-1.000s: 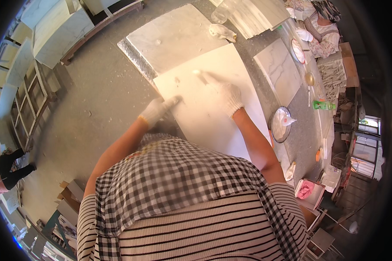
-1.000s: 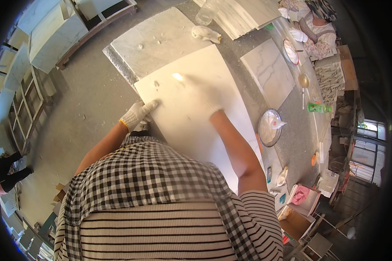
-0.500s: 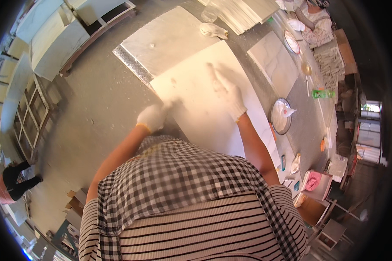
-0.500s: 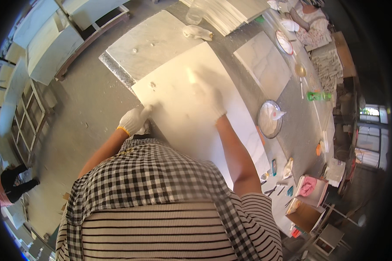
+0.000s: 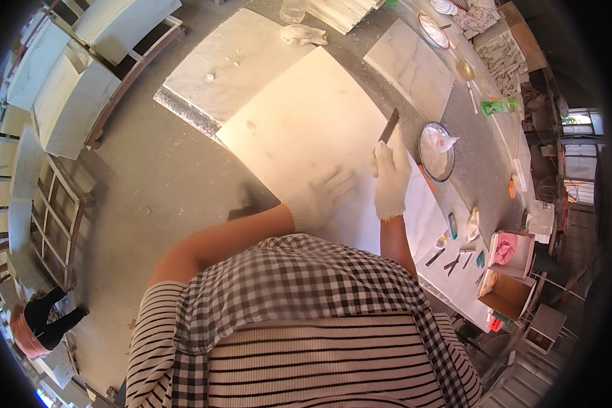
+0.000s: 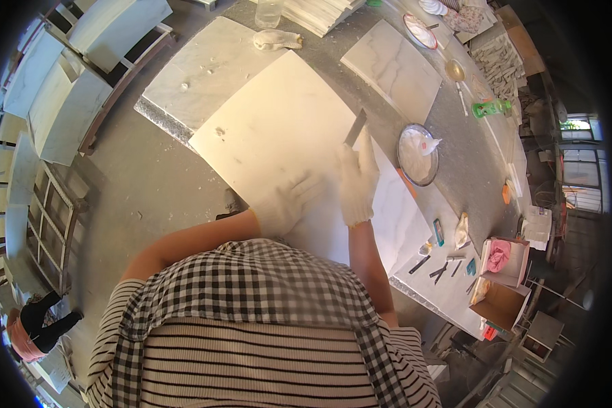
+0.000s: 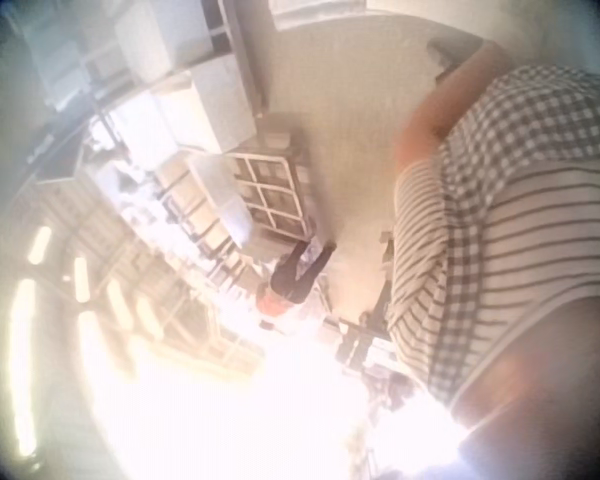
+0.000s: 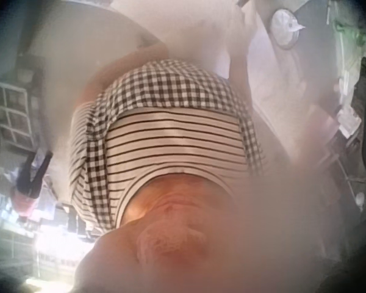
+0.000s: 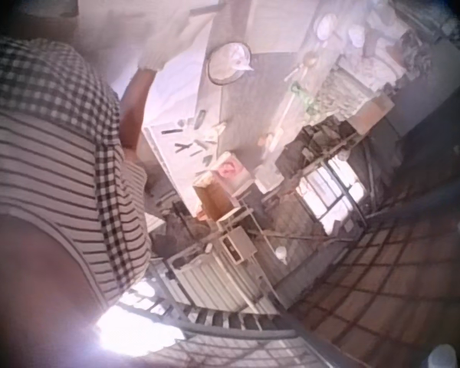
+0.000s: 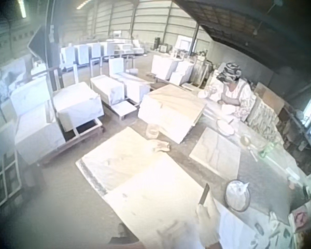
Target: The person wipes a large white stone slab on a workbench with gloved hands, repeatedly rubbing the surface. The person then uses a small metal scraper to remove residue from the slab, continuing to wipe and scrape across the surface.
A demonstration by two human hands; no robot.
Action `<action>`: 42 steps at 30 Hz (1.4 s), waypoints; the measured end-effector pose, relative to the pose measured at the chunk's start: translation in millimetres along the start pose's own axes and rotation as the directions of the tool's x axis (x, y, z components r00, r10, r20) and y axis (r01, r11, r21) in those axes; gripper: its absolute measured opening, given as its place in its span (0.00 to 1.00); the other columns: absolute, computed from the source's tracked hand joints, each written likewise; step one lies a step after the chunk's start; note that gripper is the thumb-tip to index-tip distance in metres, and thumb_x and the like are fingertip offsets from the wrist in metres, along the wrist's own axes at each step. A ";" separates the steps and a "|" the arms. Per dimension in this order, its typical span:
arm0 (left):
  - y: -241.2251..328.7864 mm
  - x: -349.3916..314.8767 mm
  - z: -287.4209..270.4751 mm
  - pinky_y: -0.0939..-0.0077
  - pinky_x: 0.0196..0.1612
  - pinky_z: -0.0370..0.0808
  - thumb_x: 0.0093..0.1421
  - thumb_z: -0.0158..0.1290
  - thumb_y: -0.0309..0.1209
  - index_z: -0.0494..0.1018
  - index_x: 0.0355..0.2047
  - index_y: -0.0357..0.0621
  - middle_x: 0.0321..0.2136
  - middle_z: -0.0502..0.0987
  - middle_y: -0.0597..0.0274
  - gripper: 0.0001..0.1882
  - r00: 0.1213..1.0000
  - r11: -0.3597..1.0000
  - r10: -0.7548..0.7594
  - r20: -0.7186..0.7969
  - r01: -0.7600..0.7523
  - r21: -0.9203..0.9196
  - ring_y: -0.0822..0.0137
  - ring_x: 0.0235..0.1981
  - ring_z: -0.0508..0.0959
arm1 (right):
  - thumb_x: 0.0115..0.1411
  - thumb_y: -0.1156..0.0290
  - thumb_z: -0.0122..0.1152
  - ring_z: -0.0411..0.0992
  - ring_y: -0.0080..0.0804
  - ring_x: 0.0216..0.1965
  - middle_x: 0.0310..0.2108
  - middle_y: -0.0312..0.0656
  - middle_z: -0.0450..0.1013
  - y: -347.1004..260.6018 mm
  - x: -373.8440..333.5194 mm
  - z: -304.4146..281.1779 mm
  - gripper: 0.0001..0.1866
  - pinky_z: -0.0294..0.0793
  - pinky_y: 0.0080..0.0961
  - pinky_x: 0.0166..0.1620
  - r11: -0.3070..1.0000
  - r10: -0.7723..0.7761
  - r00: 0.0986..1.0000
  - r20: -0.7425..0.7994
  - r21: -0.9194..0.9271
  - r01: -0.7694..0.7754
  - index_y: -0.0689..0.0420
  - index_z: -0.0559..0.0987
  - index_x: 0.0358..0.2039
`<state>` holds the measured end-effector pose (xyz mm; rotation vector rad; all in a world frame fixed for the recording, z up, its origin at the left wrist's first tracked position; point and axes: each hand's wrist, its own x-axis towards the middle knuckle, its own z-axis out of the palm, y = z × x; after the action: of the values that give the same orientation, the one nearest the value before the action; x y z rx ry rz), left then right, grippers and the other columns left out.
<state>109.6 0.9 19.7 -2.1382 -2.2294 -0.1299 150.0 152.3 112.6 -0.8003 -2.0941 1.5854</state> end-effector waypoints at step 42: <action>-34.6 -176.9 45.0 0.63 0.46 0.75 0.63 0.50 0.55 0.82 0.39 0.40 0.35 0.82 0.42 0.29 -0.138 -0.209 -0.977 0.164 0.777 -0.594 0.52 0.40 0.83 | 0.64 0.71 0.53 0.71 0.21 0.33 0.38 0.40 0.76 59.1 -6.8 -5.5 0.30 0.74 0.21 0.41 0.952 0.024 0.983 0.181 -0.306 0.033 0.59 0.65 0.67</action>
<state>83.6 -172.2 -42.7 0.3701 -3.0217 -1.1962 170.8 163.5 57.7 -0.7712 -2.5169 1.3934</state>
